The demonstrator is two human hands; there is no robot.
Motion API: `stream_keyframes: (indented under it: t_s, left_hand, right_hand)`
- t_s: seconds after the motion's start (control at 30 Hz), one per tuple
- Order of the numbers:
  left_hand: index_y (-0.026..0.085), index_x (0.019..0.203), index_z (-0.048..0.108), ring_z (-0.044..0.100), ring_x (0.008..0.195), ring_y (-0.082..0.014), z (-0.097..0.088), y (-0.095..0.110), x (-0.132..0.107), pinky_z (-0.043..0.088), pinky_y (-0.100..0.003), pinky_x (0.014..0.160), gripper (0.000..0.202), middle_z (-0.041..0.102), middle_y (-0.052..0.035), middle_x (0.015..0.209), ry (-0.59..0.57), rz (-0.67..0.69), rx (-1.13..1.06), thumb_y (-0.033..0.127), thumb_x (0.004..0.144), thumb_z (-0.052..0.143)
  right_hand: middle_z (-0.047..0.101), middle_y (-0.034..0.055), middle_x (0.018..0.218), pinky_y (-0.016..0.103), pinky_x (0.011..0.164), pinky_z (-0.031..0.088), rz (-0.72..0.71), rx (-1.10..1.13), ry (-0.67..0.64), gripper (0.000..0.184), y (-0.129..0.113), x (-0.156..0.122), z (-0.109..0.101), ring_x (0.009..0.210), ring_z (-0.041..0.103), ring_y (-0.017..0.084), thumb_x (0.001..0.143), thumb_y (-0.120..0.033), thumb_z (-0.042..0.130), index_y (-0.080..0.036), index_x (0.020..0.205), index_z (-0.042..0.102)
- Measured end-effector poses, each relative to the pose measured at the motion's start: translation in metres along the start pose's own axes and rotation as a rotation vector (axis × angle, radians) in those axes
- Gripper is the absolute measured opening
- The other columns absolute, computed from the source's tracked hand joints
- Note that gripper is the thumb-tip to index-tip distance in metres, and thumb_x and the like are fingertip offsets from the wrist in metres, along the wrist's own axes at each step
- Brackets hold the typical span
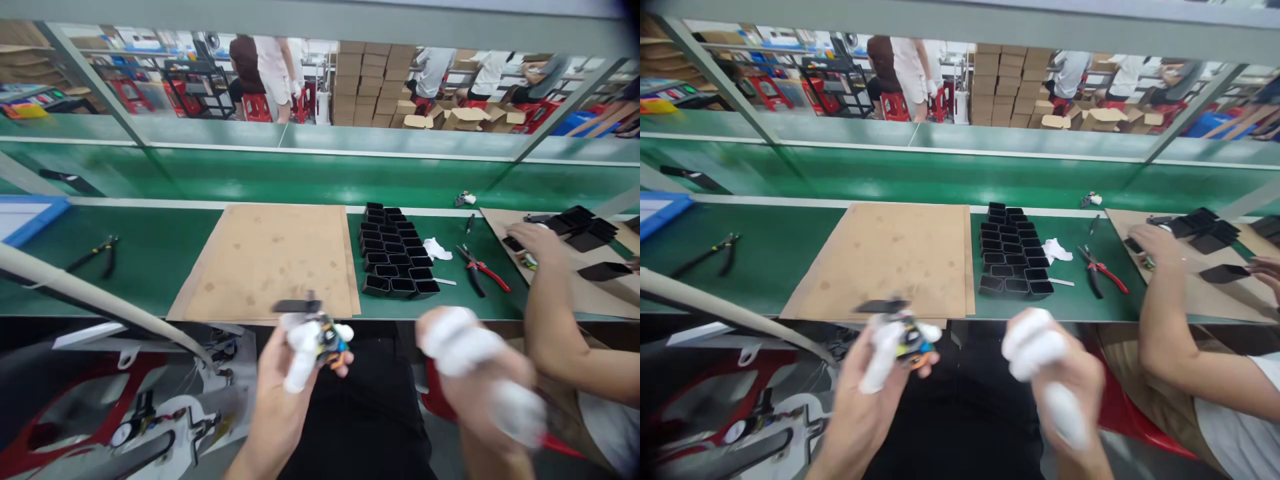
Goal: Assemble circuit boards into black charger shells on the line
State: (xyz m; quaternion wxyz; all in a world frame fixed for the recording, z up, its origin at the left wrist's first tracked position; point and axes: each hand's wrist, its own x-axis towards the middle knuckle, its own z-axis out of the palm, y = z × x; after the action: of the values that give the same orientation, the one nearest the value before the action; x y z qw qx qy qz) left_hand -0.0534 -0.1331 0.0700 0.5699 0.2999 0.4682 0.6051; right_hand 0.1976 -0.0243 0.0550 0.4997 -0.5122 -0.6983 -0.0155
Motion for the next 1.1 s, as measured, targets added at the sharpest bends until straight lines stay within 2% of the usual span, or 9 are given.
stream_keyframes:
  t_s: [0.07,0.17,0.3,0.43,0.57,0.67,0.77,0.9,1.1]
  left_hand:
    - [0.022,0.119,0.071,0.076,0.093,-0.0249,0.003,-0.018,0.022,0.066,-0.042,0.086,0.031,0.076,-0.0085,0.111,-0.034,-0.103,-0.118,0.044,0.097,0.074]
    - [0.018,0.121,0.071,0.073,0.113,-0.0278,0.000,-0.037,0.034,0.063,-0.045,0.099,0.031,0.075,-0.0112,0.121,-0.091,-0.198,-0.221,0.038,0.097,0.074]
    - [0.022,0.126,0.069,0.070,0.124,-0.0279,-0.007,-0.045,0.031,0.061,-0.043,0.104,0.031,0.072,-0.0100,0.130,-0.123,-0.157,-0.083,0.037,0.099,0.072]
    - [0.027,0.137,0.060,0.066,0.132,-0.0253,-0.013,-0.046,0.031,0.055,-0.039,0.114,0.037,0.067,-0.0095,0.142,-0.110,-0.071,0.119,0.036,0.102,0.069]
    - [0.028,0.140,0.051,0.067,0.130,-0.0253,-0.016,-0.043,0.030,0.059,-0.040,0.109,0.042,0.062,-0.0107,0.147,-0.162,-0.102,0.119,0.035,0.102,0.069]
    - [0.027,0.134,0.053,0.068,0.128,-0.0252,-0.018,-0.038,0.028,0.061,-0.041,0.106,0.032,0.063,-0.0112,0.144,-0.230,-0.117,0.123,0.037,0.105,0.064]
    - [0.028,0.138,0.053,0.065,0.133,-0.0252,-0.020,-0.033,0.025,0.059,-0.040,0.109,0.034,0.061,-0.0113,0.148,-0.264,-0.139,0.171,0.037,0.106,0.062]
    - [0.029,0.148,0.048,0.062,0.140,-0.0262,-0.019,-0.033,0.018,0.055,-0.040,0.114,0.049,0.058,-0.0128,0.155,-0.276,-0.142,0.275,0.032,0.103,0.067]
    - [0.030,0.146,0.049,0.066,0.136,-0.0276,-0.013,-0.027,0.010,0.057,-0.042,0.112,0.054,0.063,-0.0114,0.152,-0.328,-0.149,0.320,0.020,0.098,0.071]
  right_hand:
    - [0.069,0.0054,0.084,0.035,0.065,0.063,0.110,0.308,-0.200,0.033,-0.035,-0.041,0.020,0.078,0.069,0.021,0.108,-0.046,0.056,-0.020,0.091,0.068]
    - [0.069,0.0065,0.101,0.035,0.079,0.063,0.373,0.704,-0.414,0.012,-0.056,-0.083,0.047,0.089,0.069,0.020,0.102,-0.031,0.069,-0.023,0.111,0.067]
    - [0.066,0.0056,0.106,0.038,0.085,0.060,0.456,0.695,-0.456,0.030,-0.056,-0.092,0.058,0.090,0.066,0.019,0.098,-0.026,0.073,-0.026,0.127,0.065]
    - [0.066,0.0066,0.111,0.042,0.091,0.059,0.299,0.627,-0.392,0.025,-0.056,-0.078,0.054,0.102,0.067,0.023,0.096,-0.018,0.073,-0.028,0.119,0.070]
    - [0.067,0.0096,0.128,0.047,0.095,0.062,0.184,0.604,-0.431,0.035,-0.052,-0.065,0.052,0.114,0.068,0.027,0.095,-0.017,0.074,-0.031,0.126,0.070]
    - [0.062,0.0090,0.130,0.046,0.095,0.063,0.111,0.549,-0.468,0.042,-0.047,-0.061,0.048,0.112,0.068,0.026,0.093,-0.018,0.078,-0.034,0.132,0.070]
    - [0.055,0.0085,0.131,0.045,0.096,0.062,0.009,0.430,-0.409,0.045,-0.046,-0.060,0.039,0.109,0.065,0.023,0.091,-0.018,0.082,-0.037,0.131,0.073]
    - [0.046,0.0099,0.143,0.050,0.103,0.055,-0.092,0.278,-0.477,0.038,-0.053,-0.052,0.028,0.124,0.056,0.030,0.093,-0.028,0.082,-0.036,0.129,0.075]
    - [0.052,0.0090,0.141,0.052,0.102,0.048,-0.198,0.151,-0.536,0.031,-0.051,-0.040,0.017,0.126,0.048,0.034,0.092,-0.038,0.085,-0.036,0.122,0.077]
